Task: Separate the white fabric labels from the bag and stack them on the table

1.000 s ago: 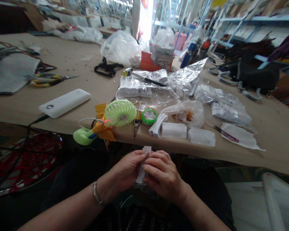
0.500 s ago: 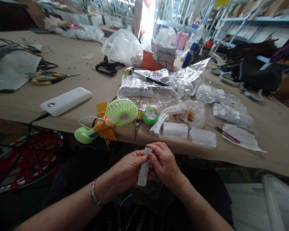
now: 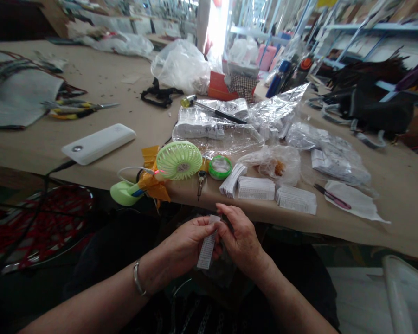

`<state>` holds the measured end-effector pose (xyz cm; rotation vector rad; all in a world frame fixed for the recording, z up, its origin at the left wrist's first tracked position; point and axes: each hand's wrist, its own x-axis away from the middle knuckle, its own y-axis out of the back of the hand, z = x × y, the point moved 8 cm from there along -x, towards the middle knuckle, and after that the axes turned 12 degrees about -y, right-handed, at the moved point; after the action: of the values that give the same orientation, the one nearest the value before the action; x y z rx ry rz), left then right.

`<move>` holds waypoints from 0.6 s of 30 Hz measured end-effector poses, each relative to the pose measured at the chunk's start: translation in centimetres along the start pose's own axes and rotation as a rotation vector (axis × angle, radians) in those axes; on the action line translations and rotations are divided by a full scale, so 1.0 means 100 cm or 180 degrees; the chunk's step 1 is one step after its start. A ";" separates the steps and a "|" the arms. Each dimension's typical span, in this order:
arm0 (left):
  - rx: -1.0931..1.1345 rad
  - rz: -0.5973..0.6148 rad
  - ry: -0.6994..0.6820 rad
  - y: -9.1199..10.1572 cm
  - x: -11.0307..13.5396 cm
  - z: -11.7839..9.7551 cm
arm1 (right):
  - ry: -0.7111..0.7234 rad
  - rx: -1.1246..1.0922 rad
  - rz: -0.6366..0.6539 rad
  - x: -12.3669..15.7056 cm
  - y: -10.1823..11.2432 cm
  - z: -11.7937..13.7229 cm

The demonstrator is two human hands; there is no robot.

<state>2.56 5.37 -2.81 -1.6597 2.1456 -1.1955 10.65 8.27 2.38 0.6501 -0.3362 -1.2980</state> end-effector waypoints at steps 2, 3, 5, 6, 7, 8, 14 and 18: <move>-0.0095 -0.0058 -0.0098 0.004 0.000 -0.001 | -0.0390 -0.0470 0.0064 -0.002 0.000 -0.009; -0.0161 -0.0082 -0.0174 0.005 -0.001 -0.002 | -0.0606 -0.0736 0.0160 -0.003 -0.002 -0.014; -0.0311 -0.0154 -0.0361 0.008 0.000 -0.007 | -0.0954 -0.1233 0.0367 -0.005 -0.009 -0.021; -0.0392 -0.0202 -0.0443 0.009 0.000 -0.009 | -0.1069 -0.1428 0.0462 -0.006 -0.012 -0.022; -0.0476 -0.0254 -0.0499 0.010 0.001 -0.010 | -0.1167 -0.1585 0.0545 -0.006 -0.016 -0.023; -0.0567 -0.0306 -0.0531 0.011 0.002 -0.011 | -0.1255 -0.1714 0.0621 -0.006 -0.020 -0.022; -0.1005 -0.0455 -0.0817 0.013 0.012 -0.014 | -0.1549 -0.2250 0.1050 -0.002 -0.044 -0.014; -0.1111 -0.0569 -0.0942 0.018 0.014 -0.016 | -0.1449 -0.2414 0.1109 -0.004 -0.047 -0.007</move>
<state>-0.17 5.01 -2.48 -2.0556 2.1386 -0.5790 7.30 8.20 -1.07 -0.3406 -0.2784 -1.1097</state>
